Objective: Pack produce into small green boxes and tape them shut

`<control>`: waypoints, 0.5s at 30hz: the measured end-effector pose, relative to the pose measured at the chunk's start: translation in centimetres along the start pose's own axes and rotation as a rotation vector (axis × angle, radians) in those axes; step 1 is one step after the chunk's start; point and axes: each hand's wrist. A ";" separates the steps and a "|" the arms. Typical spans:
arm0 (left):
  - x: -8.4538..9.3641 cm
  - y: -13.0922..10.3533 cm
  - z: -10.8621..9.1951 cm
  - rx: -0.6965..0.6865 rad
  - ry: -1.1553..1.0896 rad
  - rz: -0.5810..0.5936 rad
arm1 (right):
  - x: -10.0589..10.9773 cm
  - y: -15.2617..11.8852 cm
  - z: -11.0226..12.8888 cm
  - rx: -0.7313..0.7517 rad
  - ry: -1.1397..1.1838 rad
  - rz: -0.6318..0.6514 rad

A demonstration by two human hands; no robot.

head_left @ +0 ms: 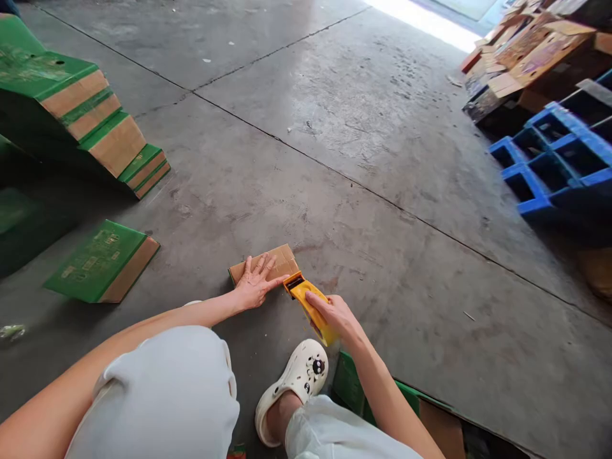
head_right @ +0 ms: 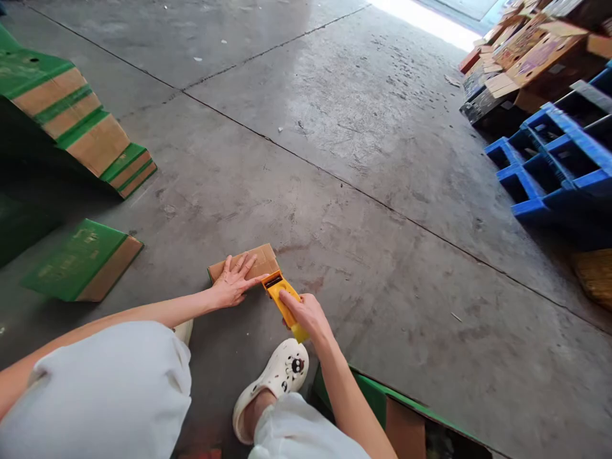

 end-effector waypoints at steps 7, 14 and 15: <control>1.6 4.6 3.1 0.319 -0.204 0.095 | 1.7 -0.2 -1.0 -0.013 -0.015 -0.128; 4.3 7.9 7.8 0.325 -0.239 0.143 | 1.8 -0.5 -2.2 0.015 0.055 -0.120; 4.1 7.6 7.3 0.308 -0.213 0.134 | 1.8 -0.4 -2.3 0.017 0.056 -0.117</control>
Point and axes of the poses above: each hand's wrist, its own y-axis towards the middle knuckle, its own x-axis out of the back of the hand, z = x × y, and after that the axes turned 14 degrees about x, right-handed
